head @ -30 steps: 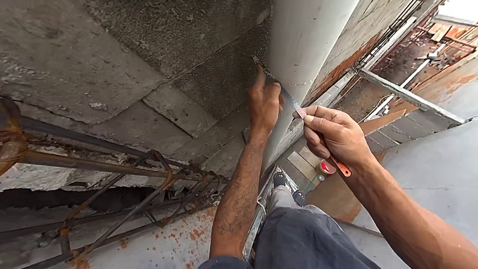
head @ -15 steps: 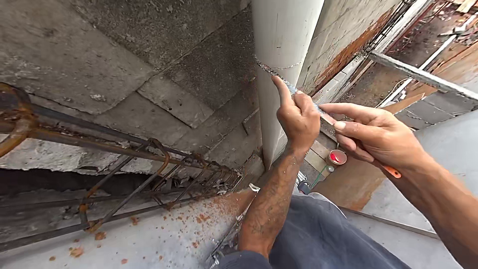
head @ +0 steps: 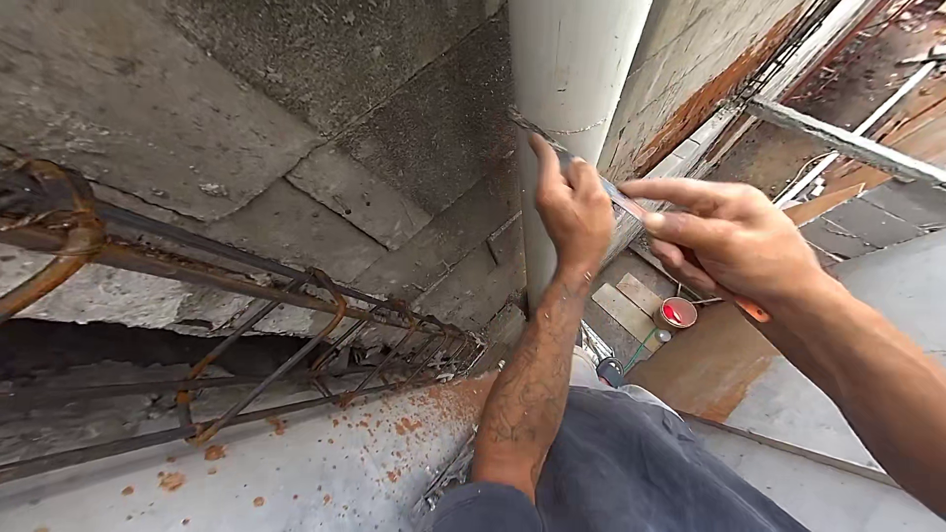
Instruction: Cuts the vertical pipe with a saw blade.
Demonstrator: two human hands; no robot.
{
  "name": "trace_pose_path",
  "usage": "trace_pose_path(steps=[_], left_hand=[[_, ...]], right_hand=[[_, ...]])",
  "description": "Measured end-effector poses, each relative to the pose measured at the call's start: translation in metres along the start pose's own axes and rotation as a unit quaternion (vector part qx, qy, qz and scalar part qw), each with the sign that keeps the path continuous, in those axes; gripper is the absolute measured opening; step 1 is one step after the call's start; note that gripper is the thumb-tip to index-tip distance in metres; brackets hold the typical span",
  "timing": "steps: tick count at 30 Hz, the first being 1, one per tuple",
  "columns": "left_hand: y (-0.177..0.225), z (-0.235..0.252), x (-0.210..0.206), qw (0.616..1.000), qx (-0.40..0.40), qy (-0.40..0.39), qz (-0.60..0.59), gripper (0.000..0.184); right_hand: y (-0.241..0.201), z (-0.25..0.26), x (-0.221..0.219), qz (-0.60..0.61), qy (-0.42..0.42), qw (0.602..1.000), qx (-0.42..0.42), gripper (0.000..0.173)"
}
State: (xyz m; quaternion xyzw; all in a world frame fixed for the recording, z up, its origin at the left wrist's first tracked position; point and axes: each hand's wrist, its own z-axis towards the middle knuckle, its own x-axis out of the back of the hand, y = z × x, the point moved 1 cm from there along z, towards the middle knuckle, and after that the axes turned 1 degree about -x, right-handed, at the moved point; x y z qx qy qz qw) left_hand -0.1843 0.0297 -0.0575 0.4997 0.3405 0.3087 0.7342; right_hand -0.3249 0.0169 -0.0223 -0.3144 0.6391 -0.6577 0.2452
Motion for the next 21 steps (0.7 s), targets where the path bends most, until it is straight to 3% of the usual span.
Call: trace_pose_path(steps=[4, 10, 16, 21], left_hand=[[-0.003, 0.042, 0.001, 0.999, 0.001, 0.032, 0.004, 0.056], [0.008, -0.023, -0.006, 0.999, 0.007, -0.027, -0.042, 0.067], [-0.006, 0.034, -0.002, 1.000, 0.000, 0.018, -0.017, 0.060], [0.004, -0.017, -0.009, 0.998, 0.012, -0.024, -0.052, 0.068]], right_hand=[[-0.015, 0.037, -0.018, 0.020, -0.013, 1.000, 0.012, 0.037], [0.003, -0.023, 0.018, 0.022, -0.019, 1.000, -0.007, 0.041], [-0.012, 0.030, -0.008, 0.001, -0.020, 1.000, 0.017, 0.035], [-0.001, -0.018, 0.021, -0.004, -0.019, 1.000, -0.006, 0.041]])
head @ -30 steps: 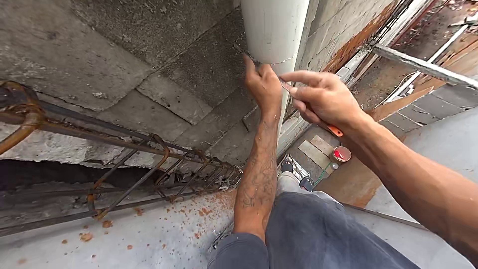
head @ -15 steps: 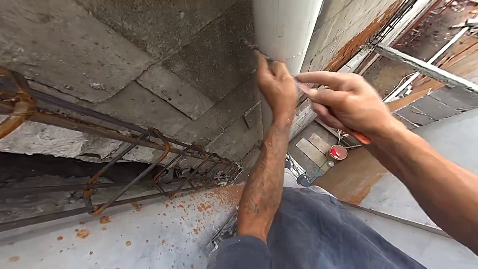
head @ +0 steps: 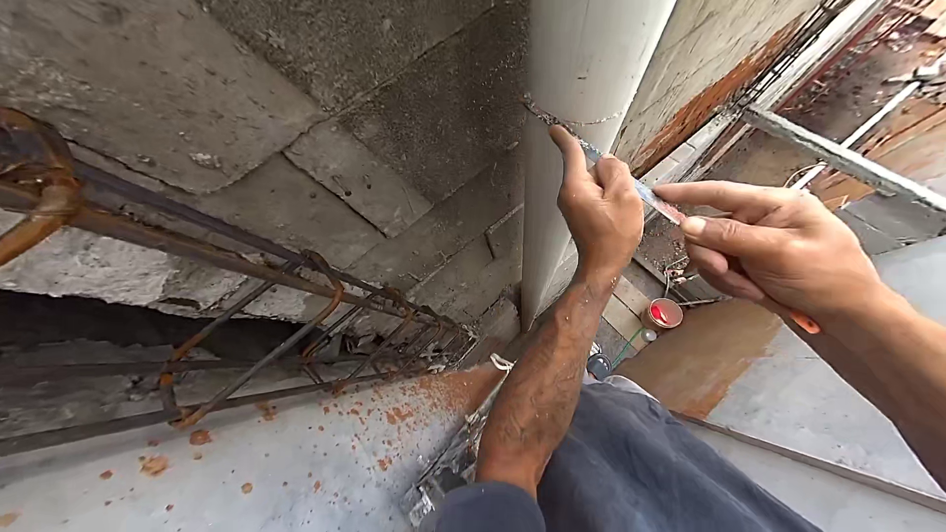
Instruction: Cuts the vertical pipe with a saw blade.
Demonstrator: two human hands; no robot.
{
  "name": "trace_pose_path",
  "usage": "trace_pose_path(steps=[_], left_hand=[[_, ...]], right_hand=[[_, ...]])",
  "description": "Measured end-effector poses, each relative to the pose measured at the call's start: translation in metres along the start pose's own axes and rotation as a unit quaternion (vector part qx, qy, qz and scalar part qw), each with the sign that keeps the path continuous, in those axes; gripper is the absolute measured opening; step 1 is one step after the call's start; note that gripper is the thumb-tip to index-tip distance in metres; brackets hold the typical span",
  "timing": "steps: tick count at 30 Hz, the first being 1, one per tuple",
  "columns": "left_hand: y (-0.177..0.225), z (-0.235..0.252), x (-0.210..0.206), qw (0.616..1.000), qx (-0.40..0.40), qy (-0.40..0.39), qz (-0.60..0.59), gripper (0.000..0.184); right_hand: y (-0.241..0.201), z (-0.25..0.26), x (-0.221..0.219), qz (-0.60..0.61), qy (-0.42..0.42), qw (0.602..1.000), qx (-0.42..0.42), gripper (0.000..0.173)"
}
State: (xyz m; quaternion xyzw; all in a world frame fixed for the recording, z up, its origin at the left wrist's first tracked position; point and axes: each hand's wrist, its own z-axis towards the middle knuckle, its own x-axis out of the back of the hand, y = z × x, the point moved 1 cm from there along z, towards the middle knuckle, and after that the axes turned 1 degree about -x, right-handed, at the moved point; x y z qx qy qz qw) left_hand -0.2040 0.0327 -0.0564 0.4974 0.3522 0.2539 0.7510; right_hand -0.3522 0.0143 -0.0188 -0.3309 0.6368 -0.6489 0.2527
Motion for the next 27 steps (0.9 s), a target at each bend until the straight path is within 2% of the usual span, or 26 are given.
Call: trace_pose_path(steps=[3, 7, 12, 18, 21, 24, 27], left_hand=[[-0.006, 0.023, 0.005, 1.000, -0.004, 0.012, 0.009, 0.067], [-0.007, 0.056, 0.008, 0.998, -0.011, 0.045, 0.029, 0.061], [-0.003, 0.008, -0.004, 1.000, -0.004, 0.010, -0.015, 0.070], [-0.011, 0.049, 0.001, 0.997, -0.024, 0.064, 0.022, 0.061], [-0.004, 0.027, -0.001, 0.998, -0.007, 0.049, 0.030, 0.063], [-0.005, 0.006, -0.009, 1.000, -0.017, 0.014, -0.022, 0.070], [-0.009, 0.014, -0.010, 0.999, -0.024, 0.019, -0.034, 0.072]], right_hand=[[-0.005, 0.022, -0.011, -0.010, 0.016, 1.000, 0.001, 0.037], [-0.013, 0.054, -0.021, -0.003, -0.006, 0.999, 0.033, 0.035], [-0.002, 0.004, 0.003, 0.003, -0.011, 1.000, 0.011, 0.038], [-0.009, 0.052, -0.011, 0.002, -0.015, 0.999, 0.037, 0.034], [-0.009, 0.027, -0.003, -0.024, -0.021, 0.999, 0.022, 0.039], [0.001, 0.006, 0.013, -0.015, -0.022, 1.000, 0.012, 0.038], [-0.006, 0.012, 0.012, -0.007, -0.010, 1.000, 0.017, 0.036]])
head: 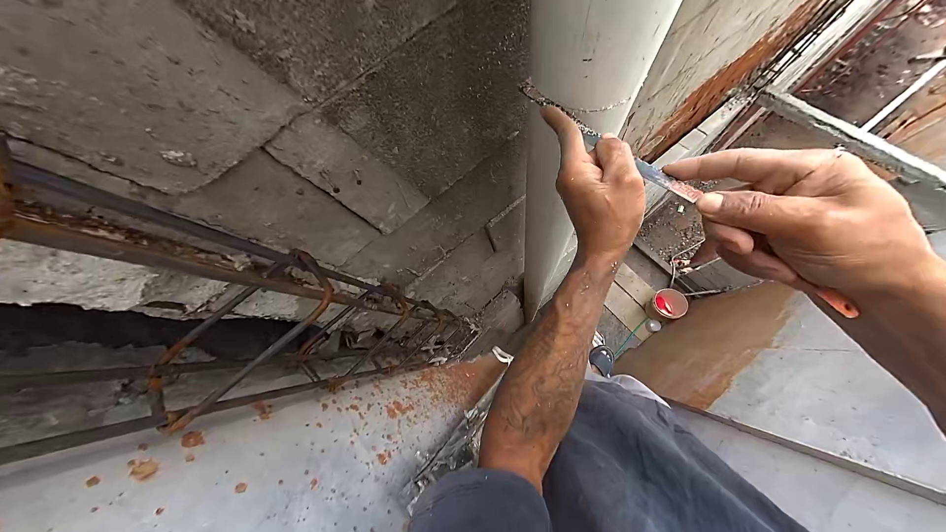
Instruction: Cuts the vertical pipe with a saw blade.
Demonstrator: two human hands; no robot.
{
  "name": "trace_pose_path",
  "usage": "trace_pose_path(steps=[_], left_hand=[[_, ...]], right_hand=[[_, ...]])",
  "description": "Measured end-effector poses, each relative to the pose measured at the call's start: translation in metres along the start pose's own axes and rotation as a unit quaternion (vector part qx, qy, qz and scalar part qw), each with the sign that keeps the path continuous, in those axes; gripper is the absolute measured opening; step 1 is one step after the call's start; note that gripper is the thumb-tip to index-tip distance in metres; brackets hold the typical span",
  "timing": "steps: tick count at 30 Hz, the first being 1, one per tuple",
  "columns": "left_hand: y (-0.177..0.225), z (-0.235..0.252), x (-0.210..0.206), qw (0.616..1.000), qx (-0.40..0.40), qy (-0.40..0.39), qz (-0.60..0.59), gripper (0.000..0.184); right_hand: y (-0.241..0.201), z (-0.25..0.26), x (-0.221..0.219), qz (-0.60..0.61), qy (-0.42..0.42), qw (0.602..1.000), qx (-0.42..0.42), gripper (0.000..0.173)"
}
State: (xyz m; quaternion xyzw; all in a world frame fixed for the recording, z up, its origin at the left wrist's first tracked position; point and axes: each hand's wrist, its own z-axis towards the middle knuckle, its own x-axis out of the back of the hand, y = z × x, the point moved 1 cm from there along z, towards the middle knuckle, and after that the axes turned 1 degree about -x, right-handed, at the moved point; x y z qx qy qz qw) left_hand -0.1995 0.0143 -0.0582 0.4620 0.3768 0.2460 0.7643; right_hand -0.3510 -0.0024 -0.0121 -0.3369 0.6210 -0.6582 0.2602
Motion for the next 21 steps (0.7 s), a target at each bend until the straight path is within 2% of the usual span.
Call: trace_pose_path(steps=[3, 8, 10, 12, 15, 18, 21], left_hand=[[-0.003, -0.003, -0.001, 1.000, -0.009, 0.015, 0.010, 0.068], [-0.002, -0.001, 0.001, 1.000, 0.006, 0.015, 0.007, 0.069], [-0.004, 0.000, 0.004, 1.000, 0.001, 0.013, 0.016, 0.070], [-0.007, -0.001, 0.006, 1.000, -0.012, 0.015, 0.021, 0.068], [-0.008, 0.000, 0.009, 0.999, -0.036, 0.009, 0.031, 0.066], [-0.011, -0.002, 0.010, 0.999, -0.035, 0.012, 0.035, 0.067], [-0.006, -0.003, 0.007, 1.000, -0.019, 0.012, 0.022, 0.071]], right_hand=[[-0.002, -0.003, -0.003, -0.027, -0.004, 1.000, 0.006, 0.033], [-0.010, 0.006, 0.014, -0.215, -0.092, 0.972, 0.016, 0.039], [-0.011, 0.004, 0.008, -0.354, -0.076, 0.930, 0.058, 0.040], [-0.006, -0.005, -0.007, -0.482, -0.021, 0.867, 0.122, 0.044], [0.004, -0.015, -0.027, -0.579, 0.033, 0.805, 0.127, 0.055], [0.004, -0.022, -0.035, -0.621, 0.053, 0.776, 0.097, 0.059], [-0.001, -0.027, -0.039, -0.628, 0.080, 0.769, 0.091, 0.059]])
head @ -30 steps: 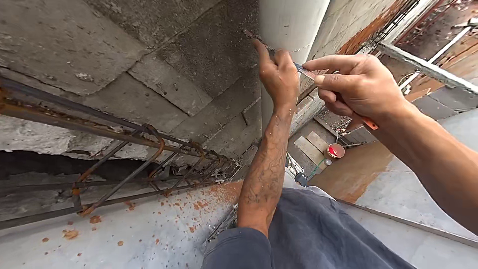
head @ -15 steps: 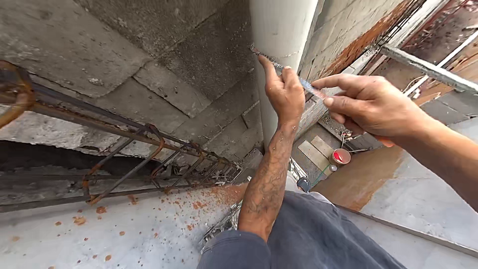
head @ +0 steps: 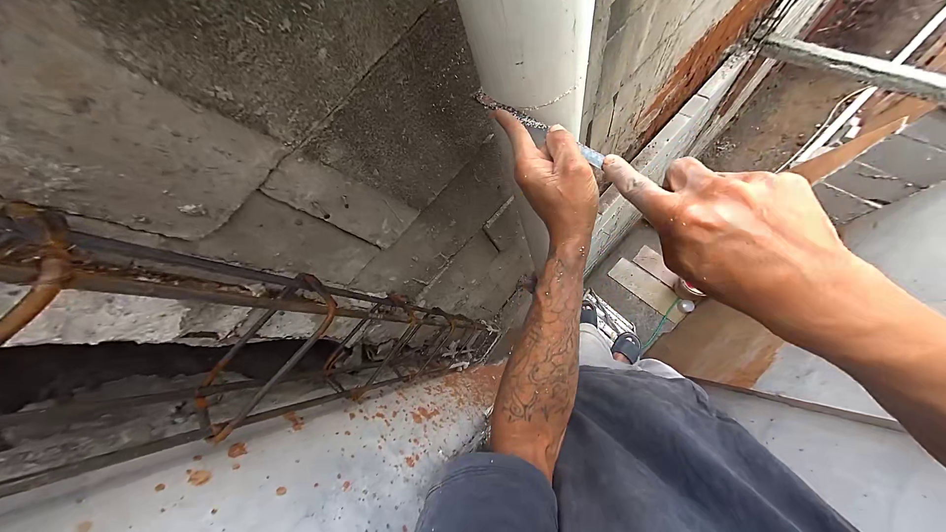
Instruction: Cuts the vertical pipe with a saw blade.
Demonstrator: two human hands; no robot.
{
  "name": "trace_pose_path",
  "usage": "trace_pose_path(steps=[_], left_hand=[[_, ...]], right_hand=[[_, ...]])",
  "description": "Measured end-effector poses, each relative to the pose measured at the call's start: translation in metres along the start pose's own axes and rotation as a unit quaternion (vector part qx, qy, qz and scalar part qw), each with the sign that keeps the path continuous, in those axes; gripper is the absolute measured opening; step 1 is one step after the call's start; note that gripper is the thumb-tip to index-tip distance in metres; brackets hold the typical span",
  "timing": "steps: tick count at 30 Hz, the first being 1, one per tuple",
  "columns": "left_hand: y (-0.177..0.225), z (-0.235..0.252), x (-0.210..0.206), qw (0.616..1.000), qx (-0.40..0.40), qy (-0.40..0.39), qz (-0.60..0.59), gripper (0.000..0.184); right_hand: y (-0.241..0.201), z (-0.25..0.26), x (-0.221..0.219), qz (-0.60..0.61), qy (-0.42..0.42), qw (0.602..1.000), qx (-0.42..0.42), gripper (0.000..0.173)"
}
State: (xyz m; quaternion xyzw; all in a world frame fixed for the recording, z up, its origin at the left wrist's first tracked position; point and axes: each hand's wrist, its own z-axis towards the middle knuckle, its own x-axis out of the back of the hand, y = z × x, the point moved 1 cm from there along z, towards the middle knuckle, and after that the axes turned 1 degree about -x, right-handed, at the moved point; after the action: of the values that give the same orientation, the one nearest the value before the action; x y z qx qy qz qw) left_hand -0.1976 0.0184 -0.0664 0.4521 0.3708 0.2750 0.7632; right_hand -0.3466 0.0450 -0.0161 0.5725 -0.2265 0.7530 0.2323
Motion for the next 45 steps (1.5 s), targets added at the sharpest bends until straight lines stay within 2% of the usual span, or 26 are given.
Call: trace_pose_path(steps=[5, 7, 11, 14, 17, 19, 22, 25, 28, 33, 37, 42, 45], left_hand=[[0.003, 0.000, -0.001, 0.999, 0.020, -0.008, -0.024, 0.069], [0.001, 0.011, 0.003, 0.999, 0.016, -0.026, -0.010, 0.070], [-0.002, 0.038, 0.003, 1.000, 0.024, 0.005, -0.006, 0.066], [0.007, 0.016, 0.001, 0.999, 0.029, -0.012, 0.002, 0.068], [0.014, 0.000, 0.001, 0.999, 0.030, -0.039, 0.004, 0.073], [0.009, 0.018, 0.005, 0.999, 0.027, -0.033, 0.014, 0.072], [0.000, 0.049, 0.007, 0.999, 0.033, -0.012, -0.007, 0.071], [0.007, 0.020, 0.009, 0.997, 0.053, -0.048, 0.004, 0.071], [0.009, 0.003, 0.006, 0.995, 0.042, -0.085, 0.006, 0.073], [0.004, 0.047, 0.009, 0.996, 0.072, -0.041, -0.023, 0.070], [0.026, 0.003, 0.018, 0.987, 0.110, -0.108, 0.052, 0.068], [0.005, -0.009, 0.016, 0.988, 0.093, -0.121, 0.015, 0.077], [0.014, -0.012, 0.009, 0.991, 0.094, -0.095, 0.016, 0.075]], right_hand=[[0.000, 0.000, -0.004, 0.019, 0.047, 0.999, -0.009, 0.053], [0.001, 0.014, -0.008, 0.040, 0.047, 0.998, -0.001, 0.051], [-0.008, 0.042, -0.008, 0.112, 0.063, 0.992, 0.003, 0.041], [0.000, 0.020, 0.006, 0.109, 0.044, 0.993, 0.012, 0.042], [0.008, 0.003, 0.003, 0.101, 0.074, 0.992, 0.015, 0.042], [0.001, 0.023, -0.003, 0.102, 0.092, 0.990, 0.019, 0.039], [-0.010, 0.049, -0.002, 0.112, 0.072, 0.991, 0.018, 0.039], [-0.001, 0.022, 0.009, 0.105, 0.048, 0.993, 0.011, 0.041], [0.010, 0.006, 0.004, 0.090, 0.077, 0.993, 0.008, 0.041], [-0.006, 0.052, 0.002, 0.086, 0.079, 0.993, 0.022, 0.038], [0.007, 0.018, 0.016, 0.077, 0.053, 0.995, 0.019, 0.043], [0.016, 0.015, 0.010, 0.067, 0.067, 0.995, 0.009, 0.040], [0.018, 0.009, 0.012, 0.067, 0.069, 0.995, 0.020, 0.040]])
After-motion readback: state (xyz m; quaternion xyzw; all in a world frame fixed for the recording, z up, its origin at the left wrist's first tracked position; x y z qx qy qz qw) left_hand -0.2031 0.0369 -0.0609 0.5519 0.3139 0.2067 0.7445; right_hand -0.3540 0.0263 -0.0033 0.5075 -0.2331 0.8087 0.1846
